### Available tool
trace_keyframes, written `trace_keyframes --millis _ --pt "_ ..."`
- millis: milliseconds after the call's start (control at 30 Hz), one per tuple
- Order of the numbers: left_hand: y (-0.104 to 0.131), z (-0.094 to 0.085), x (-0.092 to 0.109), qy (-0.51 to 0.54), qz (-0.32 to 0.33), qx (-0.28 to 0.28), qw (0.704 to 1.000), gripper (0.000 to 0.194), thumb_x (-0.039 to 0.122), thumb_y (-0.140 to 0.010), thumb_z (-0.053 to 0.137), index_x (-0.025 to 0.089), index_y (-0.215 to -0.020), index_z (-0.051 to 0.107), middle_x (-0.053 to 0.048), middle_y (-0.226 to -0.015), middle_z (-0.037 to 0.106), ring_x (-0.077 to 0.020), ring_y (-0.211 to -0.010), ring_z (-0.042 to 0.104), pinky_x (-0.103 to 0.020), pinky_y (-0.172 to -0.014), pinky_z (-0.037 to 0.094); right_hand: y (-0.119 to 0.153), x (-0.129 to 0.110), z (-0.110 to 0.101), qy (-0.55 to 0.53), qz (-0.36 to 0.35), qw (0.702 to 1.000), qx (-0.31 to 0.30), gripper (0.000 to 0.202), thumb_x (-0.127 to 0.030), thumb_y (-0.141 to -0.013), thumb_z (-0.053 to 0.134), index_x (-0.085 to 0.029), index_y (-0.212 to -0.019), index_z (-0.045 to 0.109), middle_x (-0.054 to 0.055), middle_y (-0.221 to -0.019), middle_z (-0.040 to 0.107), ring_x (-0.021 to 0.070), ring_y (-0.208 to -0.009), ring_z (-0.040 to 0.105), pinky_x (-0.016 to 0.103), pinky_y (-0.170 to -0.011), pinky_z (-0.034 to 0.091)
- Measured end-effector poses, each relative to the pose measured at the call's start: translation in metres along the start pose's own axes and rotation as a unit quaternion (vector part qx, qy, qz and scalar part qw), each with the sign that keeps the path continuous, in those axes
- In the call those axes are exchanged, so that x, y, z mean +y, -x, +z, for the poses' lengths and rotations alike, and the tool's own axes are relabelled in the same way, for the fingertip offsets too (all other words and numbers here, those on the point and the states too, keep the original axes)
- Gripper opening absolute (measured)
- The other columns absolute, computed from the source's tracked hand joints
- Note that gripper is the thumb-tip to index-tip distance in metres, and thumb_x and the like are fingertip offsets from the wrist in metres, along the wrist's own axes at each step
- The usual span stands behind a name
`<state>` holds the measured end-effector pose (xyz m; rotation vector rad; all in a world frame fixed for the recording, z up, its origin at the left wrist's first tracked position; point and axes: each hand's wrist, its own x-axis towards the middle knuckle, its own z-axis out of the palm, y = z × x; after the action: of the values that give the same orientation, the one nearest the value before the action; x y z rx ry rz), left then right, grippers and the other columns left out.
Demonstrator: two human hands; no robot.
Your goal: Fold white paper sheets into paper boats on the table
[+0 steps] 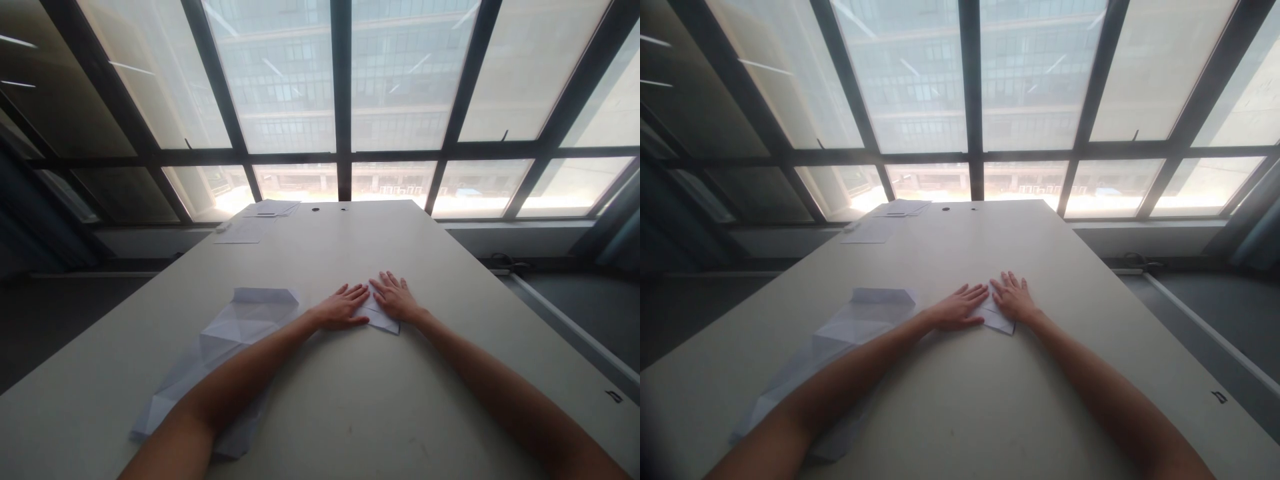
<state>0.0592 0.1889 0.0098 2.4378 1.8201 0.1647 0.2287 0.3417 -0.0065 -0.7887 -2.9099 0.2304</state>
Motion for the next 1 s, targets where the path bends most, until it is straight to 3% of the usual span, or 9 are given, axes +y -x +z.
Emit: trace_keyframes --millis 100,167,267,367,500,600,767,867,1000 --pt "0.001 0.001 -0.001 -0.004 -0.004 0.005 1.000 0.077 0.065 -0.096 0.030 0.020 -0.155 0.013 -0.011 -0.160 0.012 -0.0238 -0.148 0.010 -0.045 -0.119 0.007 0.001 0.000 0.003 -0.002 0.018 0.999 0.027 0.060 -0.045 -0.097 0.036 -0.015 -0.149 0.033 0.015 -0.158 0.023 0.0300 -0.146 0.013 0.054 -0.114 0.011" --pt "0.001 0.002 -0.001 -0.004 -0.010 0.006 1.000 0.076 0.065 -0.096 0.030 0.020 -0.155 0.014 -0.010 -0.160 0.012 -0.0235 -0.148 0.010 -0.044 -0.119 0.008 0.003 -0.002 0.002 -0.002 0.024 0.998 0.061 0.058 -0.043 -0.095 0.041 -0.012 -0.145 0.040 0.016 -0.153 0.033 0.0296 -0.143 0.021 0.050 -0.114 0.014" --pt "-0.002 0.006 -0.001 0.002 -0.029 0.010 1.000 0.071 0.061 -0.098 0.027 0.022 -0.155 0.014 -0.009 -0.160 0.012 -0.0225 -0.148 0.011 -0.044 -0.119 0.009 0.007 -0.005 -0.003 -0.009 -0.011 0.993 0.113 0.038 -0.034 -0.095 0.044 -0.017 -0.125 0.061 0.013 -0.136 0.054 0.0260 -0.130 0.040 0.041 -0.111 0.024" --pt "-0.007 0.008 -0.001 0.017 -0.067 0.018 0.997 0.057 0.048 -0.103 0.018 0.023 -0.154 0.018 -0.007 -0.159 0.017 -0.0206 -0.147 0.014 -0.044 -0.118 0.014 0.010 -0.008 -0.009 -0.026 -0.064 0.991 0.115 0.030 -0.030 -0.095 0.046 -0.024 -0.112 0.070 0.008 -0.118 0.063 0.0217 -0.113 0.051 0.034 -0.103 0.034" --pt "-0.012 0.006 -0.003 0.033 -0.078 0.045 0.995 0.049 0.035 -0.103 0.021 0.025 -0.150 0.032 -0.004 -0.155 0.032 -0.0184 -0.143 0.029 -0.039 -0.116 0.023 0.010 -0.008 -0.009 -0.034 -0.089 0.989 0.111 0.029 -0.031 -0.096 0.049 -0.030 -0.116 0.070 0.004 -0.115 0.065 0.0205 -0.109 0.053 0.033 -0.099 0.037" --pt "-0.011 0.001 -0.006 0.024 -0.060 0.075 0.995 0.046 0.037 -0.099 0.035 0.029 -0.144 0.043 -0.001 -0.150 0.043 -0.0197 -0.137 0.039 -0.037 -0.113 0.030 0.008 -0.006 -0.008 -0.042 -0.108 0.986 0.117 0.028 -0.031 -0.096 0.049 -0.031 -0.115 0.070 0.004 -0.117 0.065 0.0209 -0.112 0.052 0.035 -0.100 0.036" --pt "-0.005 -0.002 -0.008 0.009 -0.082 0.088 0.993 0.044 0.045 -0.092 0.051 0.035 -0.135 0.054 0.001 -0.145 0.048 -0.0255 -0.129 0.044 -0.043 -0.108 0.035 0.007 -0.005 -0.009 -0.045 -0.127 0.983 0.123 0.027 -0.031 -0.097 0.049 -0.031 -0.112 0.072 0.004 -0.116 0.067 0.0220 -0.114 0.051 0.039 -0.102 0.034" --pt "-0.003 -0.002 -0.009 0.017 -0.074 0.100 0.992 0.041 0.047 -0.093 0.051 0.035 -0.132 0.057 0.001 -0.143 0.049 -0.0250 -0.129 0.043 -0.042 -0.109 0.033 0.008 -0.006 -0.010 -0.050 -0.147 0.979 0.131 0.024 -0.031 -0.096 0.051 -0.031 -0.106 0.074 0.004 -0.114 0.068 0.0217 -0.112 0.052 0.039 -0.102 0.033" --pt "-0.002 -0.002 -0.012 0.039 -0.060 0.094 0.993 0.039 0.044 -0.101 0.036 0.036 -0.133 0.056 0.002 -0.143 0.049 -0.0220 -0.132 0.040 -0.040 -0.110 0.032 0.008 -0.005 -0.008 -0.064 -0.163 0.974 0.141 0.021 -0.039 -0.092 0.059 -0.031 -0.103 0.074 0.004 -0.114 0.068 0.0226 -0.111 0.054 0.041 -0.102 0.034"
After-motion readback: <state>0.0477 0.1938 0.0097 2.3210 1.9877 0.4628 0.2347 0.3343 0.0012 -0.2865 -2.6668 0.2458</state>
